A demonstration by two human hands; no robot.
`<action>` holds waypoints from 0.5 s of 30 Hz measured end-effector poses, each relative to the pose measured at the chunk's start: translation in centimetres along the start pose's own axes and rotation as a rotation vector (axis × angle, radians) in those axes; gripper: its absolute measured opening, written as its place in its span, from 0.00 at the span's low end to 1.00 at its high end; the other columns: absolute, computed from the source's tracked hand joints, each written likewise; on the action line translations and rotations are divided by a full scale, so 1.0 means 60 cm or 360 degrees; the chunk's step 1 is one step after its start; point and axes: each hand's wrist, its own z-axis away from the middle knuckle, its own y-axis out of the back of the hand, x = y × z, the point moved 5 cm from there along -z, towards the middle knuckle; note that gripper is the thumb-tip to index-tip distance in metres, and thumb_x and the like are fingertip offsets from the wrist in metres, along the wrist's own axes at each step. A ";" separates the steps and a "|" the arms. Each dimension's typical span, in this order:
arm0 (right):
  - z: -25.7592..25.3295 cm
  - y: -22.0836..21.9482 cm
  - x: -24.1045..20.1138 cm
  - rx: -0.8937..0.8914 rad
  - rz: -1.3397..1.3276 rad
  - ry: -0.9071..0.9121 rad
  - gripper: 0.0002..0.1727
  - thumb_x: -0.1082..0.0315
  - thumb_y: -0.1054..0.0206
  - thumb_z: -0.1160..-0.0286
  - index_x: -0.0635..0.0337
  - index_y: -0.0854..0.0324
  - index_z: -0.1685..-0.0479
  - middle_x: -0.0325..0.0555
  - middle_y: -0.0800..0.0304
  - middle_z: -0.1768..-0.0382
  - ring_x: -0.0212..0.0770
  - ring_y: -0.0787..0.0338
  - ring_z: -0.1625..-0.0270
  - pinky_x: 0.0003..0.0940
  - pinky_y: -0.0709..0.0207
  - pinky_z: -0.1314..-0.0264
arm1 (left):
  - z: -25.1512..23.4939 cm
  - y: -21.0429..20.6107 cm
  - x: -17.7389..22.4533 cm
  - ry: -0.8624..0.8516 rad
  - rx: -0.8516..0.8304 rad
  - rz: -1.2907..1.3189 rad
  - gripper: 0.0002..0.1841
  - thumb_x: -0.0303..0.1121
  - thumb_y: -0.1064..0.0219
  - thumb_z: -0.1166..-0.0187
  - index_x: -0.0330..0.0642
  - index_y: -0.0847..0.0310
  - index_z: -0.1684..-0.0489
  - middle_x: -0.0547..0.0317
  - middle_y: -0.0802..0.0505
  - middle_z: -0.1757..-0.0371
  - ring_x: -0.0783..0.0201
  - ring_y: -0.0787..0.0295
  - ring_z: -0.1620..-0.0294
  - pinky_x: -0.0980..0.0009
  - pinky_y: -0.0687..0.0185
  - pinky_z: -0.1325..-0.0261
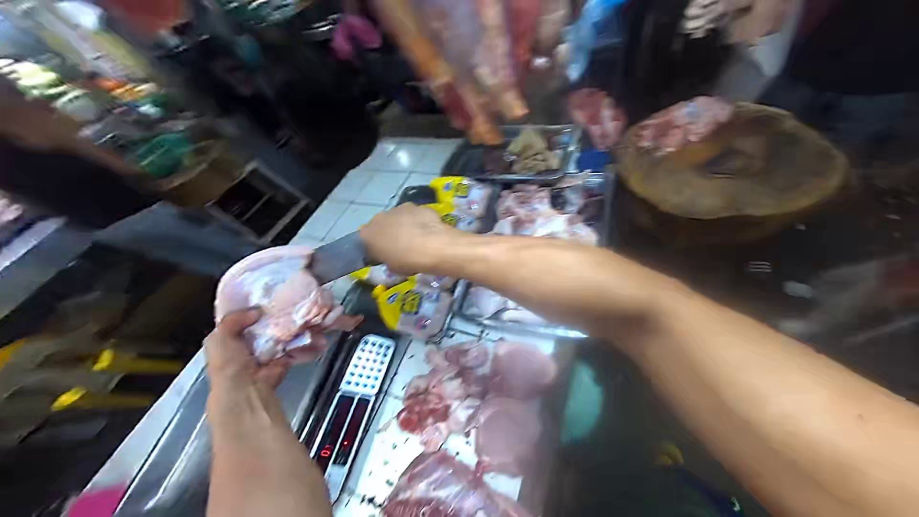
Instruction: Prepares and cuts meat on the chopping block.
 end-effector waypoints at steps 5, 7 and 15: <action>0.111 0.061 0.140 -0.0006 0.0019 -0.0090 0.09 0.66 0.29 0.26 0.57 0.12 0.50 0.50 0.08 0.48 0.55 0.10 0.42 0.62 0.17 0.48 | -0.034 -0.147 -0.023 0.0170 0.0368 -0.0040 0.14 0.44 0.38 0.28 0.57 0.23 0.47 0.67 0.10 0.59 0.69 0.10 0.62 0.64 0.12 0.63; 0.165 0.082 0.200 -0.0010 0.0036 -0.0187 0.11 0.68 0.27 0.29 0.57 0.12 0.49 0.51 0.08 0.47 0.56 0.10 0.41 0.63 0.18 0.48 | -0.042 -0.233 -0.028 0.0099 0.0251 -0.0007 0.14 0.42 0.38 0.30 0.57 0.23 0.47 0.67 0.10 0.59 0.70 0.10 0.62 0.64 0.11 0.62; 0.437 0.182 0.461 -0.0114 0.0151 -0.0670 0.11 0.69 0.26 0.32 0.60 0.14 0.52 0.57 0.10 0.46 0.62 0.12 0.40 0.69 0.19 0.50 | -0.025 -0.647 -0.084 0.0154 -0.0107 0.0193 0.14 0.38 0.36 0.31 0.53 0.22 0.48 0.64 0.10 0.61 0.68 0.11 0.64 0.63 0.12 0.62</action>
